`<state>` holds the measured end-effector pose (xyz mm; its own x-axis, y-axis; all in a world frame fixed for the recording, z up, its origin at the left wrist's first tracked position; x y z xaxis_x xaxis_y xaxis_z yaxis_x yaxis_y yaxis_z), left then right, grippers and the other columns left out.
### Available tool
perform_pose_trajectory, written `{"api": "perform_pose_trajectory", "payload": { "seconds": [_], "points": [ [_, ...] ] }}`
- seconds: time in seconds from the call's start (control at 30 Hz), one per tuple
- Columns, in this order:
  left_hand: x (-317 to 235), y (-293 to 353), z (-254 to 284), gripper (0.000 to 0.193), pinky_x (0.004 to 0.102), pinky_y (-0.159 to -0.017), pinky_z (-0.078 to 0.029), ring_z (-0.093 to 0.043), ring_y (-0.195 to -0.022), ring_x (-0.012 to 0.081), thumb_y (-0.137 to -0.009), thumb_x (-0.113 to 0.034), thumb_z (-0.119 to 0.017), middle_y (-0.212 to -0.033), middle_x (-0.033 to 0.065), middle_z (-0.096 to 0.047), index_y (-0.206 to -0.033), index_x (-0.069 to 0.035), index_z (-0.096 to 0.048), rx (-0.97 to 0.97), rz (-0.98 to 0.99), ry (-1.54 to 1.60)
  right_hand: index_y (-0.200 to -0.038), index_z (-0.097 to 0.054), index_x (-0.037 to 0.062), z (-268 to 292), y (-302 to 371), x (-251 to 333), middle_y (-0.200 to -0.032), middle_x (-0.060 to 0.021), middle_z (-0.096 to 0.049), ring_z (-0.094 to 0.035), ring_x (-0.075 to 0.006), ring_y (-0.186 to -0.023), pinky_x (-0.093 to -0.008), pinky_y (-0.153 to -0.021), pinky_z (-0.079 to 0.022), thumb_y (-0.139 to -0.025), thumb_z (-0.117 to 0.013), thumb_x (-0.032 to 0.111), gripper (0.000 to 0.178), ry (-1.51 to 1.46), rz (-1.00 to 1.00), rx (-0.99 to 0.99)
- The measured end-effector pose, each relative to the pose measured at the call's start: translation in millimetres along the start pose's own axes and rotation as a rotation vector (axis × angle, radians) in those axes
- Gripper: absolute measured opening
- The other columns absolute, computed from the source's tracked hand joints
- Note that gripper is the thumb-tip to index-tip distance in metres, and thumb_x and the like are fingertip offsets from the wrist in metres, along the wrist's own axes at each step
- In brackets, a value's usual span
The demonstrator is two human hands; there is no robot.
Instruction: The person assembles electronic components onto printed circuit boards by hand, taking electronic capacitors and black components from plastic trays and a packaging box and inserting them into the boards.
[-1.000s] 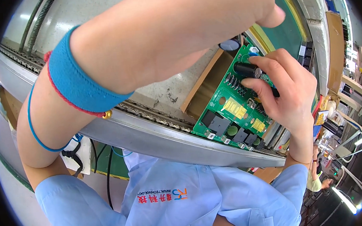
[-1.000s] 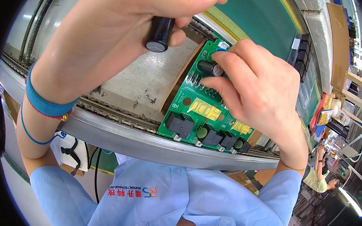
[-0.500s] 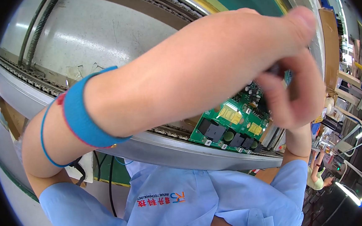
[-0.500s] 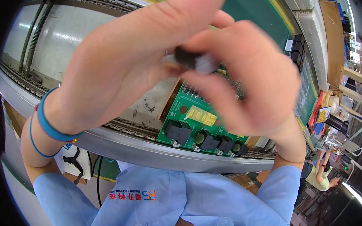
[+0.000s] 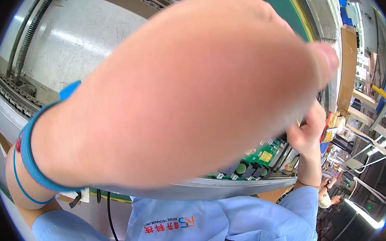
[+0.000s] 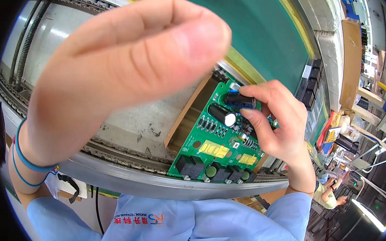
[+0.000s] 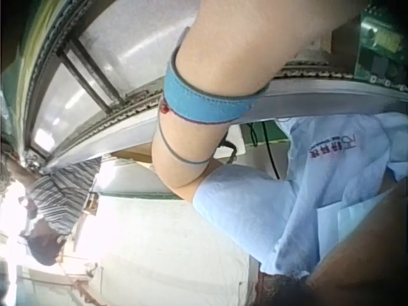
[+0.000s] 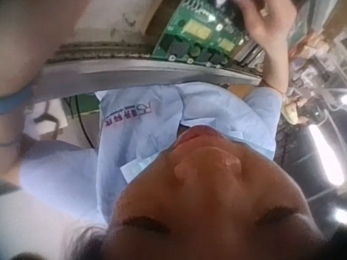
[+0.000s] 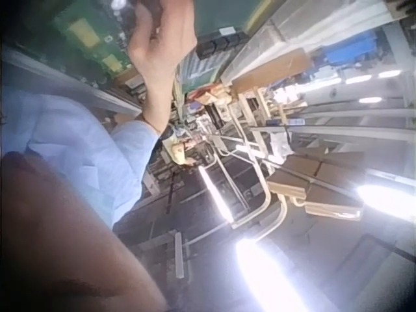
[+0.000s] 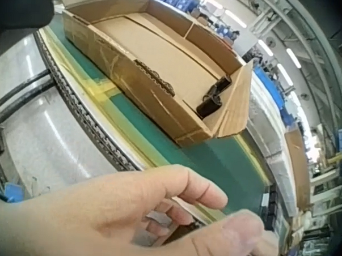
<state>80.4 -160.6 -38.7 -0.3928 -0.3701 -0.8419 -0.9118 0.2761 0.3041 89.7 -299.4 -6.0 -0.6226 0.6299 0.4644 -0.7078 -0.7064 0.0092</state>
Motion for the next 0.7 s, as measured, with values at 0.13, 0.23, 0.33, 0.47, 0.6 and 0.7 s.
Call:
{"api": "perform_pose_trajectory", "payload": {
  "seconds": [0.13,0.23,0.33,0.47,0.6,0.7],
  "points": [
    [2.5,-25.7,14.7,0.038,0.0203,-0.066,-0.042,-0.05,-0.076,0.0056,-0.094,-0.032,-0.054,-0.094,0.0006,-0.058,-0.115,0.001,-0.056,-0.002,0.015,-0.014,-0.094,-0.064,-0.0023,3.0,-1.4,-17.5,-0.082,-0.0115,-0.063,-0.058,-0.0187,-0.062,-0.0251,-0.049,-0.044,-0.066,-0.069,-0.007,0.03,-0.05,-0.056,-0.022],
    [7.4,-24.0,16.5,0.038,0.0204,-0.066,-0.043,-0.05,-0.076,0.0061,-0.094,-0.032,-0.054,-0.093,0.0009,-0.058,-0.114,0.001,-0.056,-0.033,0.01,-0.014,-0.092,-0.063,-0.0038,0.4,-2.9,-7.1,-0.08,-0.0124,-0.063,-0.06,-0.0209,-0.064,-0.0261,-0.05,-0.045,-0.065,-0.069,-0.006,0.028,0.004,0.032,0.001],
    [11.4,-24.4,19.6,0.038,0.0206,-0.066,-0.043,-0.05,-0.075,0.0065,-0.095,-0.032,-0.054,-0.093,0.0012,-0.057,-0.114,0.001,-0.056,-0.055,0.007,-0.012,-0.09,-0.063,-0.0042,0.1,-2.1,-6.6,-0.08,-0.0133,-0.062,-0.06,-0.0228,-0.064,-0.0278,-0.051,-0.046,-0.065,-0.068,-0.006,0.026,0.019,0.013,0.011],
    [11.8,-27.2,23.0,0.038,0.0208,-0.065,-0.043,-0.051,-0.075,0.0071,-0.095,-0.032,-0.053,-0.092,0.0016,-0.057,-0.114,0.001,-0.056,-0.076,-0.002,-0.017,-0.089,-0.063,-0.0037,0.1,-5.9,0.3,-0.078,-0.0137,-0.062,-0.061,-0.0258,-0.064,-0.0304,-0.054,-0.047,-0.062,-0.068,-0.004,0.027,0.101,0.057,0.032],
    [11.8,-29.9,26.2,0.037,0.021,-0.065,-0.043,-0.051,-0.074,0.0077,-0.095,-0.032,-0.053,-0.091,0.002,-0.057,-0.113,0.001,-0.056,-0.094,-0.012,-0.023,-0.089,-0.064,-0.0029,0.5,-8.0,3.7,-0.077,-0.0134,-0.062,-0.062,-0.0268,-0.065,-0.0314,-0.055,-0.048,-0.06,-0.069,-0.004,0.03,0.123,0.094,0.021],
    [13.4,-30.9,31.4,0.037,0.0212,-0.065,-0.043,-0.051,-0.074,0.0081,-0.096,-0.032,-0.053,-0.09,0.0023,-0.057,-0.113,0.001,-0.056,-0.116,-0.019,-0.026,-0.09,-0.064,-0.0027,2.1,-14.4,7.0,-0.077,-0.0136,-0.062,-0.062,-0.0269,-0.065,-0.0315,-0.056,-0.049,-0.059,-0.069,-0.005,0.032,0.1,-0.025,0.052]
  ]
}}
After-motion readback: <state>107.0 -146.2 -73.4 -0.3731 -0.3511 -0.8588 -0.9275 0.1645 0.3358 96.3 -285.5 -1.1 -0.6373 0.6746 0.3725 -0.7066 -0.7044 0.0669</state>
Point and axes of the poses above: each hand's wrist, its own y-axis away from the middle knuckle, its own z-axis out of the back of the hand, x = y × z, the point moved 10 cm from there along -y, towards the middle knuckle
